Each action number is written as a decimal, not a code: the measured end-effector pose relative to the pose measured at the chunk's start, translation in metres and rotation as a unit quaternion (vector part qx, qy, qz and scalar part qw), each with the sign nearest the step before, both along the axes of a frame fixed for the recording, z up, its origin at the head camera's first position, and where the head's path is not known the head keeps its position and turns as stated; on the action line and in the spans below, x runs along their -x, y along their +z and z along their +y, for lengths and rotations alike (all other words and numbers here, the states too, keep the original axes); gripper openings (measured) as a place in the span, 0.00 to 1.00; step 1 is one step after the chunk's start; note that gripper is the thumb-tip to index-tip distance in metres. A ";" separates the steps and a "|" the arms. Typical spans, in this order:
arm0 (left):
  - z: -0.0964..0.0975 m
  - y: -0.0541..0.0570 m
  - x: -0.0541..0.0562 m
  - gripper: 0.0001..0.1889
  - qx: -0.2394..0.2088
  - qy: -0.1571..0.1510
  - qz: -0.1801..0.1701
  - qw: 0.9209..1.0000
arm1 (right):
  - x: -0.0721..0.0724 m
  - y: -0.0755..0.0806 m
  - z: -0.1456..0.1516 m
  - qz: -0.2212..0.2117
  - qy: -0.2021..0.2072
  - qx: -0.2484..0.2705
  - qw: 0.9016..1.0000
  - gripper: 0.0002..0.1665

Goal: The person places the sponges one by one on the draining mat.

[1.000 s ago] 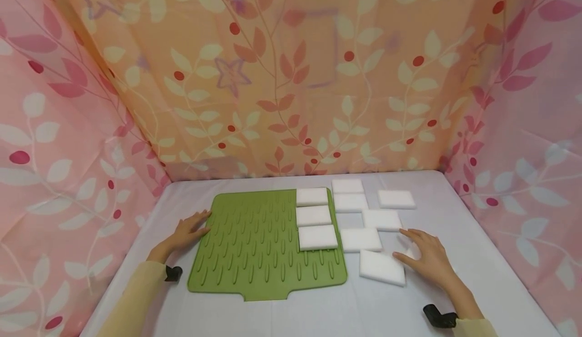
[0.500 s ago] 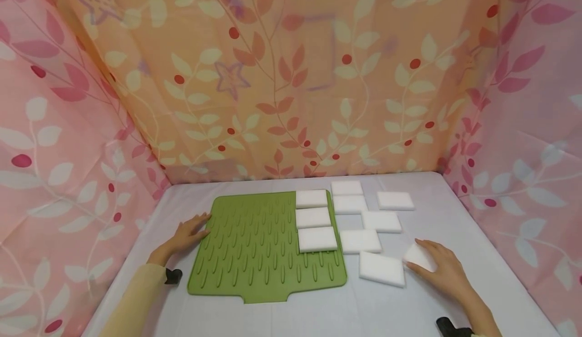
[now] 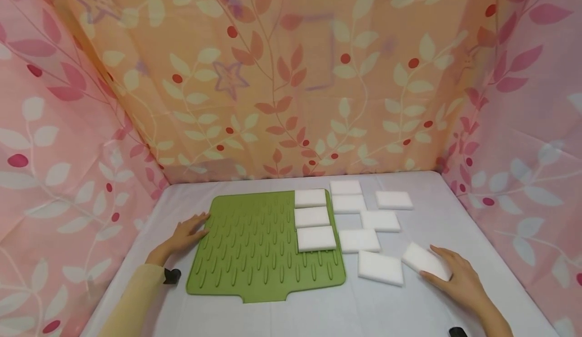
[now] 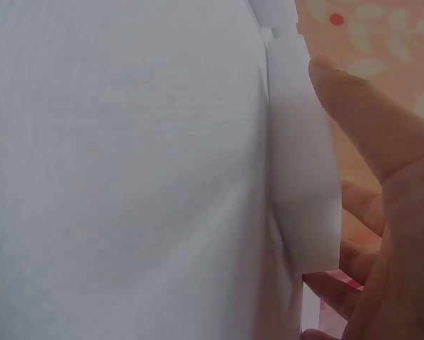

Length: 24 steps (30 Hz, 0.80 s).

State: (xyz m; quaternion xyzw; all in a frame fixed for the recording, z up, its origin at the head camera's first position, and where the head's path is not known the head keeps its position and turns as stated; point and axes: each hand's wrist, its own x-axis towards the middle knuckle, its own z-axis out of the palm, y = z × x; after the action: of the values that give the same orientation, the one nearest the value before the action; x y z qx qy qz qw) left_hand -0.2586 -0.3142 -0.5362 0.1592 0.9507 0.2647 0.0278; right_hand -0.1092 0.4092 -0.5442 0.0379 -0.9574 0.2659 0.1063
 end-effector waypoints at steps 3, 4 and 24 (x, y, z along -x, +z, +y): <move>-0.001 -0.001 0.001 0.31 0.003 0.002 -0.001 1.000 | -0.004 0.001 0.001 -0.012 -0.003 -0.005 1.000 0.48; -0.001 -0.001 0.001 0.31 0.004 0.002 -0.001 1.000 | -0.006 0.002 0.001 -0.019 -0.004 -0.006 1.000 0.48; -0.003 -0.005 0.004 0.31 0.001 0.004 -0.006 1.000 | -0.014 0.004 0.005 -0.036 -0.013 -0.003 0.999 0.45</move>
State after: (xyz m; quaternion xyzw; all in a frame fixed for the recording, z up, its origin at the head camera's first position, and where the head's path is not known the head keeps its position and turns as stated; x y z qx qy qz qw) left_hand -0.2623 -0.3173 -0.5409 0.1535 0.9514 0.2649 0.0329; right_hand -0.0948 0.4142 -0.5406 0.0162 -0.9618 0.2628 0.0754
